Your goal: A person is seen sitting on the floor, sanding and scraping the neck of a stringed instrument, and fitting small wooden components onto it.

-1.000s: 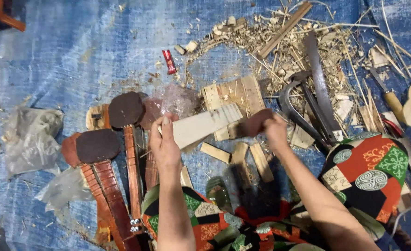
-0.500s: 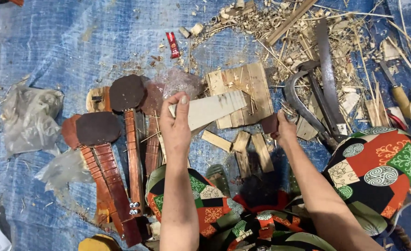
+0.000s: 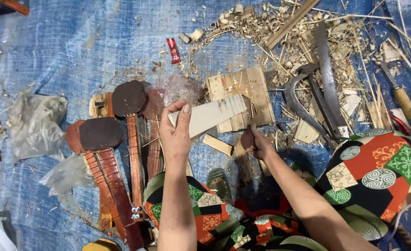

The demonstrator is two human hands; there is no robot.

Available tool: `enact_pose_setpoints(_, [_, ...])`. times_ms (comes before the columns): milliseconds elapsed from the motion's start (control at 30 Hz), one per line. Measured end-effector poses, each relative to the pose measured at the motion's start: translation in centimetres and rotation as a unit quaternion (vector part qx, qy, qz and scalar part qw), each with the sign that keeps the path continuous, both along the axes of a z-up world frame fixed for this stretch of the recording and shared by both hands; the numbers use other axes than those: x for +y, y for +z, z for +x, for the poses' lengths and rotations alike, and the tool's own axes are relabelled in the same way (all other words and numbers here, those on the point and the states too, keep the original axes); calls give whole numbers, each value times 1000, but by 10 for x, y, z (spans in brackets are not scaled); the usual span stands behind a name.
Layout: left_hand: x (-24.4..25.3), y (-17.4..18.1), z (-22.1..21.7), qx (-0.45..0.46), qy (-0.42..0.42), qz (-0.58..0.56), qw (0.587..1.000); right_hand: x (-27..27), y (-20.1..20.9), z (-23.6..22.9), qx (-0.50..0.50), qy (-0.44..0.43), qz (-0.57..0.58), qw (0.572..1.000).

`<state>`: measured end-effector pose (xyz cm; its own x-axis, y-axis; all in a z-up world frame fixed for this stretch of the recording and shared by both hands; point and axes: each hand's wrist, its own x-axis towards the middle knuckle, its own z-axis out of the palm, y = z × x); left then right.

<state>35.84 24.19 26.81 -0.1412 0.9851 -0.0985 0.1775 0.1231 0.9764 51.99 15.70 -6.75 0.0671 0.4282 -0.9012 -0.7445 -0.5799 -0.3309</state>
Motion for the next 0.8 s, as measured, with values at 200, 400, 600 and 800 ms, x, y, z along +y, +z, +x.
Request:
enact_pose_setpoints(200, [1, 1, -2, 0, 7, -3, 1000, 5, -4, -3, 40, -28, 16, 999])
enact_pose_setpoints(400, [-3, 2, -4, 17, -1, -5, 1000, 11, -14, -2, 103, -27, 46, 993])
enact_pose_setpoints(600, [-2, 2, -8, 10, -17, -4, 1000, 10, -28, 7, 108, 30, 81, 990])
enact_pose_setpoints(800, [-4, 2, -3, -15, -33, 5, 999, 21, -32, 7, 128, -57, 64, 988])
